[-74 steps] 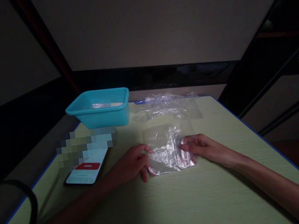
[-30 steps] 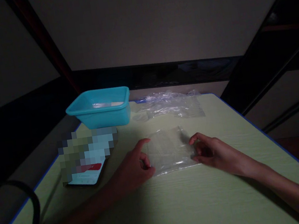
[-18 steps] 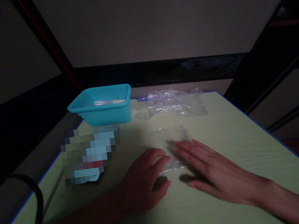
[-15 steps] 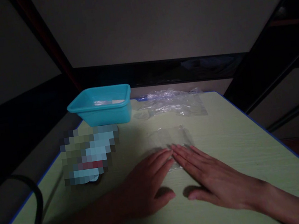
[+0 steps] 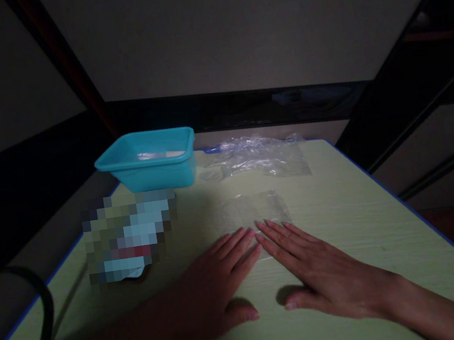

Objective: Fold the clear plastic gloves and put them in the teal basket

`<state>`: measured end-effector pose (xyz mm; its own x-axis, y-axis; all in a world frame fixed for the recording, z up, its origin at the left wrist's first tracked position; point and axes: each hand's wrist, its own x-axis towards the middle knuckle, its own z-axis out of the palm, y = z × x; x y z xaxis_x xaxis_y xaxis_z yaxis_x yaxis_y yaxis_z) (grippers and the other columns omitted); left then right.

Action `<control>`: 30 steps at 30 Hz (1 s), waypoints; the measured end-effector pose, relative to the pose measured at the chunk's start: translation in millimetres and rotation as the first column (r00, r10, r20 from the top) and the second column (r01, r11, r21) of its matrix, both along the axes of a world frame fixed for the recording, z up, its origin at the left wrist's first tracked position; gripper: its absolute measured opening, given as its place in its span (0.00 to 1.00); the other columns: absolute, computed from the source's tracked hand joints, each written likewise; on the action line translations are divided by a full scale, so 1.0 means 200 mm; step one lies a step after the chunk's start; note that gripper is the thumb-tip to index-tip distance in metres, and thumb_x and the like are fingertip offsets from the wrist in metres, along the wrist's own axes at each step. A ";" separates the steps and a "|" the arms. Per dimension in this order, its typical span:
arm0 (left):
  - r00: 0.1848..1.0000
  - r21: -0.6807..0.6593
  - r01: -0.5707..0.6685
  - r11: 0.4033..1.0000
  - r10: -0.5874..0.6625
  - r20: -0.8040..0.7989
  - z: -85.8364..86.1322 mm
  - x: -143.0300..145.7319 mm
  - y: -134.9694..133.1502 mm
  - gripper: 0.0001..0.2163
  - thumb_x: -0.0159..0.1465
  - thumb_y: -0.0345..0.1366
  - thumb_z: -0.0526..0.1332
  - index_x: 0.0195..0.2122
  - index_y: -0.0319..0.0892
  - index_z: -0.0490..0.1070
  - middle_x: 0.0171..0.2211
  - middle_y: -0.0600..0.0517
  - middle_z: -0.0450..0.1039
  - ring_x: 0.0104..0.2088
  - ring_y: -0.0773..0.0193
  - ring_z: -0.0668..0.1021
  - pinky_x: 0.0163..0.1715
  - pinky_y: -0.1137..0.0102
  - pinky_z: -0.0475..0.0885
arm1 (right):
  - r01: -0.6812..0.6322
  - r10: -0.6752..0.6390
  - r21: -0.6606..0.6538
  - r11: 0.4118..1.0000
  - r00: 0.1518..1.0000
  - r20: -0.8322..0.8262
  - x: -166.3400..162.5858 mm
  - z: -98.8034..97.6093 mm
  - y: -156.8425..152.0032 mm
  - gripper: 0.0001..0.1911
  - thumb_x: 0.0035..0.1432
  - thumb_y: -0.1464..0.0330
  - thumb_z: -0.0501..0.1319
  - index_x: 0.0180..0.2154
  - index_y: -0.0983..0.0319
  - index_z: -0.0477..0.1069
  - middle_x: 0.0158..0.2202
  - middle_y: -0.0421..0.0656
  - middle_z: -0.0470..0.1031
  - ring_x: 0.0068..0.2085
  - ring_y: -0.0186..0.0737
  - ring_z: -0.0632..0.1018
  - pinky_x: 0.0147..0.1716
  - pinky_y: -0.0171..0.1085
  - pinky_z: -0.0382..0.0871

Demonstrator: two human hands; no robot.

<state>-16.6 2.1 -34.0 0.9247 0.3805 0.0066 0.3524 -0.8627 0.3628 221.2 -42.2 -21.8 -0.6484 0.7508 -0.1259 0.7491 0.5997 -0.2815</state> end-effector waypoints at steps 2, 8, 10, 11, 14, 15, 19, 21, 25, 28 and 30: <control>1.000 -0.011 -0.006 1.000 0.006 -0.015 0.00 -0.01 0.00 0.36 0.61 0.51 0.55 0.64 0.36 0.44 0.65 0.39 0.38 0.64 0.49 0.44 0.61 0.55 0.47 | 0.005 -0.005 -0.001 1.000 1.000 -0.002 0.01 0.00 0.00 0.43 0.58 0.46 0.47 0.64 0.65 0.37 0.66 0.52 0.34 0.65 0.50 0.41 0.62 0.52 0.42; 0.999 -0.043 -0.009 0.999 0.011 0.046 0.02 -0.09 -0.01 0.38 0.62 0.50 0.54 0.65 0.42 0.33 0.66 0.42 0.37 0.64 0.51 0.48 0.61 0.56 0.48 | -0.039 0.039 0.046 0.998 0.999 0.005 0.06 0.01 0.00 0.45 0.58 0.47 0.47 0.64 0.66 0.32 0.65 0.55 0.36 0.64 0.51 0.44 0.61 0.54 0.44; 0.998 -0.043 -0.001 0.999 0.003 0.058 0.03 -0.11 -0.01 0.37 0.63 0.49 0.54 0.65 0.43 0.32 0.65 0.41 0.39 0.64 0.52 0.49 0.61 0.57 0.50 | -0.053 0.052 0.067 0.996 0.999 0.015 0.07 0.02 -0.01 0.45 0.58 0.47 0.48 0.64 0.66 0.30 0.65 0.56 0.37 0.64 0.50 0.45 0.61 0.55 0.44; 0.998 -0.038 0.007 0.999 -0.005 0.063 0.03 -0.12 -0.01 0.37 0.63 0.48 0.54 0.65 0.43 0.32 0.65 0.41 0.40 0.64 0.52 0.50 0.61 0.57 0.50 | -0.059 0.058 0.077 0.995 0.998 0.019 0.07 0.02 -0.01 0.45 0.58 0.47 0.48 0.63 0.66 0.29 0.65 0.56 0.38 0.64 0.50 0.46 0.60 0.55 0.44; 0.996 -0.015 0.034 0.999 -0.033 0.077 0.04 -0.13 0.00 0.38 0.62 0.48 0.55 0.65 0.43 0.31 0.65 0.41 0.40 0.64 0.53 0.50 0.60 0.58 0.51 | -0.079 0.078 0.108 0.991 0.997 0.013 0.07 0.03 0.00 0.47 0.57 0.47 0.49 0.63 0.66 0.28 0.64 0.57 0.40 0.64 0.50 0.48 0.60 0.56 0.45; 0.995 -0.007 0.035 0.999 -0.034 0.089 0.04 -0.13 0.01 0.39 0.62 0.48 0.56 0.65 0.44 0.30 0.65 0.41 0.41 0.64 0.53 0.51 0.60 0.58 0.52 | -0.088 0.088 0.120 0.989 0.996 0.009 0.08 0.03 0.00 0.47 0.57 0.47 0.49 0.63 0.67 0.28 0.64 0.57 0.41 0.64 0.51 0.49 0.60 0.56 0.45; 0.986 0.030 -0.052 0.998 0.047 0.157 0.03 -0.13 0.05 0.37 0.60 0.42 0.59 0.65 0.42 0.39 0.63 0.41 0.50 0.61 0.52 0.58 0.58 0.57 0.56 | -0.109 0.108 0.196 0.975 0.994 0.016 0.09 0.06 0.03 0.45 0.58 0.50 0.53 0.64 0.68 0.35 0.63 0.57 0.48 0.63 0.50 0.54 0.59 0.57 0.47; 0.976 0.058 -0.117 0.991 0.104 0.191 0.04 -0.13 0.06 0.31 0.59 0.37 0.59 0.62 0.41 0.48 0.59 0.42 0.58 0.58 0.53 0.63 0.56 0.57 0.60 | -0.114 0.114 0.245 0.963 0.993 0.017 0.11 0.09 0.04 0.38 0.60 0.56 0.53 0.63 0.67 0.43 0.62 0.54 0.54 0.61 0.47 0.59 0.59 0.55 0.51; 0.953 0.114 -0.140 0.984 0.103 0.285 0.06 -0.12 0.08 0.15 0.59 0.32 0.55 0.48 0.39 0.66 0.48 0.44 0.71 0.49 0.57 0.72 0.49 0.60 0.67 | -0.136 0.150 0.374 0.918 0.989 -0.009 0.13 0.12 0.04 0.20 0.64 0.66 0.52 0.55 0.64 0.63 0.53 0.48 0.70 0.52 0.42 0.72 0.54 0.46 0.64; 0.943 0.134 -0.065 0.989 0.017 0.334 0.06 -0.11 0.08 0.07 0.59 0.28 0.54 0.37 0.39 0.70 0.43 0.45 0.74 0.44 0.59 0.74 0.46 0.62 0.69 | -0.163 0.184 0.459 0.873 0.983 0.000 0.13 0.11 0.05 0.15 0.64 0.69 0.51 0.48 0.65 0.70 0.46 0.47 0.76 0.45 0.42 0.76 0.48 0.44 0.70; 0.941 0.134 -0.033 0.990 -0.015 0.337 0.06 -0.11 0.08 0.05 0.59 0.28 0.55 0.33 0.39 0.70 0.41 0.45 0.74 0.42 0.59 0.74 0.45 0.63 0.69 | -0.174 0.192 0.490 0.854 0.981 0.014 0.13 0.10 0.06 0.15 0.64 0.71 0.50 0.46 0.66 0.72 0.44 0.47 0.77 0.44 0.42 0.77 0.46 0.44 0.72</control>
